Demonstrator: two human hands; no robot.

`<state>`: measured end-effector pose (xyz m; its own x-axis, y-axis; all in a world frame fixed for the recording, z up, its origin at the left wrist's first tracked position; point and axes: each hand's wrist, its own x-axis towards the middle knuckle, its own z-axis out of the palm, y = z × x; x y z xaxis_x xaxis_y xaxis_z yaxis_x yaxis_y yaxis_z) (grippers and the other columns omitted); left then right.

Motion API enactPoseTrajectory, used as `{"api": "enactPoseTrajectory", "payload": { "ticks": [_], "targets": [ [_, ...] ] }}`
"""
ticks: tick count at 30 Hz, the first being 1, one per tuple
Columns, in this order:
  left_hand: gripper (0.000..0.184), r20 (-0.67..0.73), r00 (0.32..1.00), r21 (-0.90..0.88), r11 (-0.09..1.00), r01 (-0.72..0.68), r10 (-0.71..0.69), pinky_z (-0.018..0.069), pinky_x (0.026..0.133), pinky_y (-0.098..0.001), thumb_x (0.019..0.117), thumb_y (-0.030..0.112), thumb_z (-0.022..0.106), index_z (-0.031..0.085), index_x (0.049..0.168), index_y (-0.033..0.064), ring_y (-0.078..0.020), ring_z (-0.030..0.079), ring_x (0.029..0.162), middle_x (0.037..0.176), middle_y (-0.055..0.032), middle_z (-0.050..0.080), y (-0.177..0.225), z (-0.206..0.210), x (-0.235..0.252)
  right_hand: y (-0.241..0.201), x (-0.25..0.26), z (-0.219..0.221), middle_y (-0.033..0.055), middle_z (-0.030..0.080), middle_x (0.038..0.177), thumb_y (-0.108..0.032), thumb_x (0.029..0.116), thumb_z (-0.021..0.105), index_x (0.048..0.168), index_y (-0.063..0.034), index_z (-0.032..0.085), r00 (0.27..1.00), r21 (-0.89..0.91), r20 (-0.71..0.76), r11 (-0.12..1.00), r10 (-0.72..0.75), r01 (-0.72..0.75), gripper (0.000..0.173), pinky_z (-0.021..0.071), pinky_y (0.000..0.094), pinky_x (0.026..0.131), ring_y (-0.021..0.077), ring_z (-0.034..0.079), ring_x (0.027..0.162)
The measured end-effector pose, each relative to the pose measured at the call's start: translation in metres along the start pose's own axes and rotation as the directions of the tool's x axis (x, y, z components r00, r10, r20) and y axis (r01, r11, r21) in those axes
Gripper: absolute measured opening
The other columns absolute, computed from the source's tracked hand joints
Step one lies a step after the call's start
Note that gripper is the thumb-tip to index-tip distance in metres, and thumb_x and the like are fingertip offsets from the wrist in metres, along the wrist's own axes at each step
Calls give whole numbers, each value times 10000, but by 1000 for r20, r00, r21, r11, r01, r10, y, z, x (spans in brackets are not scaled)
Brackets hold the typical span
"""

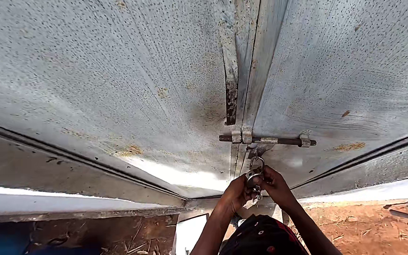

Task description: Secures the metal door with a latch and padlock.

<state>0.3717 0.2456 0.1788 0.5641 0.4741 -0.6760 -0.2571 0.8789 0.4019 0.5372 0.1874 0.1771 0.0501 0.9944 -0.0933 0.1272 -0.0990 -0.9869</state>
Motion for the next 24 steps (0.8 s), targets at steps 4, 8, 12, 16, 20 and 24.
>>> {"api": "enactPoseTrajectory", "payload": {
  "ticks": [4, 8, 12, 16, 20, 24],
  "targets": [
    [351, -2, 1000, -246, 969, -23, 23, 445, 416, -192, 1088, 270, 356, 580, 1012, 11, -94, 517, 456, 748, -120, 637, -10, -5, -5, -1, 2, -3, 147, 719, 1046, -203, 978, 701, 1214, -43, 650, 998, 134, 65, 991, -3, -5, 290, 623, 429, 846, 268, 721, 934],
    [348, -150, 970, -305, 925, -228, 190, 541, 514, -245, 1106, 247, 403, 552, 1269, -21, -161, 646, 582, 955, -203, 704, -25, 0, -23, -5, -2, 2, 152, 683, 1148, -178, 1024, 620, 1284, -76, 602, 989, 289, 122, 950, 84, -117, 280, 616, 458, 832, 285, 700, 993],
    [328, -92, 748, 136, 753, -644, 657, 585, 646, -331, 1071, 49, 443, 518, 1382, -28, -237, 669, 758, 1126, -214, 655, -48, -5, -47, -6, -7, 18, 156, 649, 1188, -215, 1072, 527, 1379, -110, 511, 979, 441, 165, 879, 119, -181, 325, 615, 470, 822, 298, 688, 1012],
    [376, 157, 394, 575, 241, -782, 905, 645, 642, -331, 961, -56, 539, 597, 1332, -27, -198, 715, 787, 1369, -157, 598, -61, -10, -58, -1, -14, 34, 160, 633, 1192, -234, 1087, 481, 1411, -103, 451, 984, 610, 158, 777, 76, -158, 351, 592, 443, 865, 270, 676, 1024],
    [296, 262, 287, 730, 5, -683, 921, 663, 812, -337, 980, 153, 656, 697, 1248, 35, -223, 686, 1142, 1384, -142, 610, -54, -20, -64, -2, -17, 38, 159, 638, 1149, -233, 1093, 468, 1385, -59, 456, 994, 598, 98, 795, 53, -102, 340, 591, 407, 863, 241, 680, 961],
    [524, 265, 605, 380, 496, -781, 751, 477, 1093, -441, 1092, 309, 447, 381, 1570, 103, -275, 563, 1301, 1419, -131, 593, -28, -22, -29, -21, -26, 42, 170, 638, 984, -272, 1101, 431, 1296, -30, 504, 991, 554, 10, 824, 130, -114, 319, 602, 370, 584, 238, 656, 658]
  ]
}}
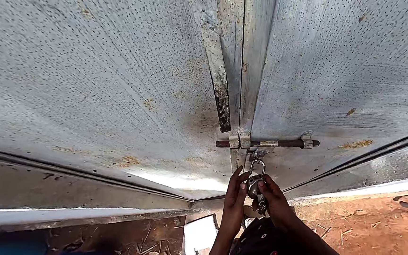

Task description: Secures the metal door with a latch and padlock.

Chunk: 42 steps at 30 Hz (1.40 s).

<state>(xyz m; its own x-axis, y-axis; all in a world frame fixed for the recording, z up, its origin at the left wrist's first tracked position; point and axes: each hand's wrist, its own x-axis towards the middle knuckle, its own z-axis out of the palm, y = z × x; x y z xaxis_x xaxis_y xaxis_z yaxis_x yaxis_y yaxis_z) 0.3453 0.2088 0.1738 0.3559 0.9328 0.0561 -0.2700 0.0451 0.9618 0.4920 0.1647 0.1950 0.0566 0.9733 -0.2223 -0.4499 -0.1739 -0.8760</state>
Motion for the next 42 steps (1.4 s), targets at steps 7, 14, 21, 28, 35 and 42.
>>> {"api": "enactPoseTrajectory", "payload": {
  "ticks": [7, 14, 21, 28, 35, 42],
  "targets": [
    [512, 228, 973, -909, 351, 226, -35, 433, 1103, -577, 1005, 503, 518, 519, 1477, 304, -408, 517, 1370, 1517, -171, 514, -17, 47, 34, -40, -9, 0, 135, 686, 951, -269, 1018, 625, 1132, 2, 606, 995, -152, -88, 986, 53, -66, 294, 598, 355, 723, 206, 689, 826],
    [417, 142, 988, -912, 378, 157, -65, 591, 814, -375, 1041, 395, 499, 545, 1428, 249, -259, 687, 1006, 1346, -135, 602, -4, 62, 31, -48, -9, -4, 96, 656, 871, -318, 1070, 522, 1058, -22, 595, 986, -195, -138, 974, 89, -116, 305, 584, 327, 629, 175, 667, 738],
    [334, 67, 990, -872, 476, 119, -124, 601, 697, -312, 1072, 415, 441, 584, 1248, 170, -205, 701, 795, 1209, -133, 656, 4, 70, 31, -54, -14, 5, 103, 657, 870, -244, 1098, 430, 1162, -12, 591, 975, 12, -157, 987, 157, -158, 290, 600, 331, 627, 177, 670, 707],
    [287, -49, 999, -701, 712, -28, -9, 591, 778, -310, 937, 379, 724, 571, 1133, 236, -158, 671, 892, 1064, -42, 632, -2, 72, 39, -61, 6, 1, 85, 655, 858, -245, 1095, 438, 1118, -42, 620, 962, 36, -129, 971, 239, -236, 273, 582, 304, 649, 146, 656, 723],
    [244, -74, 997, -639, 768, -47, 0, 580, 725, -308, 989, 393, 630, 629, 1132, 195, -153, 655, 851, 1007, -53, 634, -9, 68, 48, -103, 4, -44, 71, 689, 757, -535, 1080, 365, 972, -72, 680, 918, -531, 89, 798, 387, -285, 570, 516, 256, 506, 132, 646, 597],
    [251, -90, 990, -539, 831, -138, 106, 558, 705, -276, 1001, 448, 592, 671, 1076, 221, -115, 633, 856, 995, -5, 629, -19, 63, 52, -125, 8, -30, -33, 704, 916, -488, 998, 619, 1030, -160, 711, 960, -880, 188, 470, 209, 70, 342, 563, 292, 803, 66, 671, 862]
  ]
}}
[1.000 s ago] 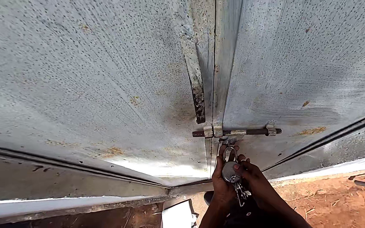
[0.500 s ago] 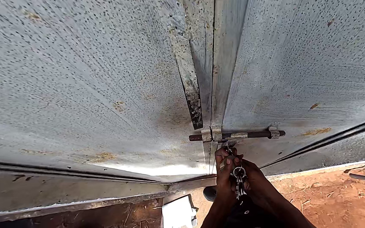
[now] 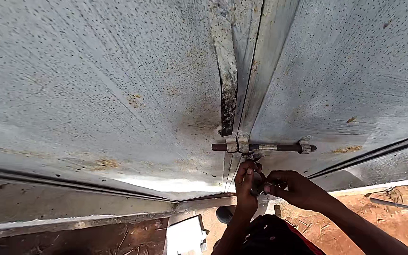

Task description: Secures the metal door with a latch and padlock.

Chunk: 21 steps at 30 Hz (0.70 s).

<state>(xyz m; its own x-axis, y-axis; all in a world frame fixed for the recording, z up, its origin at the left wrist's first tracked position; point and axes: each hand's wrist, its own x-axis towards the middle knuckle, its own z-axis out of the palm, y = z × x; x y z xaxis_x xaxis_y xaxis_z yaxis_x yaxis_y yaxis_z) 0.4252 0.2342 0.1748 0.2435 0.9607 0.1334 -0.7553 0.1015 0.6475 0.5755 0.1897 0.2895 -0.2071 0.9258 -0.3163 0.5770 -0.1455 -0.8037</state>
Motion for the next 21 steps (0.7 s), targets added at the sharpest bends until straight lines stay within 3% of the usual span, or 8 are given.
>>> {"api": "enactPoseTrajectory", "payload": {
  "ticks": [3, 7, 8, 10, 12, 14, 17, 21],
  "targets": [
    [275, 17, 999, 43, 998, -48, 48, 550, 770, -283, 1014, 456, 560, 673, 1059, 209, -116, 627, 905, 992, 1, 629, -3, -3, 1, -15, 4, -4, -33, 715, 922, -414, 1012, 624, 1049, -147, 707, 995, -133, 96, 991, -22, 34, 282, 573, 296, 817, 53, 682, 858],
    [302, 33, 997, 99, 993, -69, 66, 535, 785, -296, 1016, 464, 546, 682, 1064, 199, -128, 617, 914, 998, -14, 635, -5, -7, 2, -16, 24, -8, 49, 676, 810, -229, 992, 672, 946, -42, 687, 954, 113, 300, 992, 25, -62, 193, 563, 304, 716, 118, 651, 734],
    [312, 31, 997, 103, 992, -67, 64, 539, 789, -304, 1017, 468, 542, 683, 1059, 193, -134, 619, 920, 1004, -20, 638, -4, -7, 2, -17, 27, -7, 53, 669, 788, -206, 971, 692, 919, -42, 684, 954, 91, 297, 995, 22, -51, 172, 556, 310, 689, 127, 643, 711],
    [325, 23, 999, 91, 995, -50, 48, 542, 775, -299, 1012, 481, 536, 685, 1056, 196, -123, 622, 908, 1001, -13, 640, -3, -6, 2, -25, 26, -1, 16, 664, 787, -208, 942, 685, 902, -106, 683, 977, -206, 212, 975, -36, 81, 110, 540, 344, 658, 129, 639, 712],
    [366, 18, 1000, 62, 998, -20, 19, 536, 748, -296, 1011, 514, 527, 687, 1063, 190, -121, 617, 868, 971, -15, 638, -2, -4, 3, -31, 17, 12, -20, 692, 907, -173, 921, 626, 970, -180, 722, 958, -646, 142, 710, -250, 281, 108, 536, 404, 695, 155, 655, 876],
    [411, 10, 1000, 62, 998, 25, -25, 537, 718, -288, 1014, 547, 490, 692, 1092, 198, -113, 620, 828, 946, -12, 646, 1, -5, 3, -30, 9, 19, 11, 685, 1051, -97, 958, 591, 1055, -196, 711, 836, -868, 283, 245, -470, 432, 183, 531, 392, 675, 246, 623, 1076],
    [437, 4, 996, 46, 995, 94, -94, 538, 688, -299, 1011, 567, 487, 691, 1123, 197, -124, 622, 797, 929, -29, 650, 5, -7, 3, -21, 12, 6, 63, 687, 1100, -120, 1033, 468, 995, -155, 660, 562, -801, 579, -287, -590, 525, 200, 516, 408, 725, 325, 599, 1173],
    [378, -47, 986, 39, 986, 162, -160, 542, 754, -324, 1044, 459, 453, 701, 1117, 183, -139, 626, 862, 981, -35, 663, 15, 1, 2, -13, 31, -22, 63, 705, 1148, -145, 1039, 463, 974, -163, 702, 232, -606, 765, -551, -601, 574, 249, 450, 535, 969, 311, 589, 1213]
  ]
}}
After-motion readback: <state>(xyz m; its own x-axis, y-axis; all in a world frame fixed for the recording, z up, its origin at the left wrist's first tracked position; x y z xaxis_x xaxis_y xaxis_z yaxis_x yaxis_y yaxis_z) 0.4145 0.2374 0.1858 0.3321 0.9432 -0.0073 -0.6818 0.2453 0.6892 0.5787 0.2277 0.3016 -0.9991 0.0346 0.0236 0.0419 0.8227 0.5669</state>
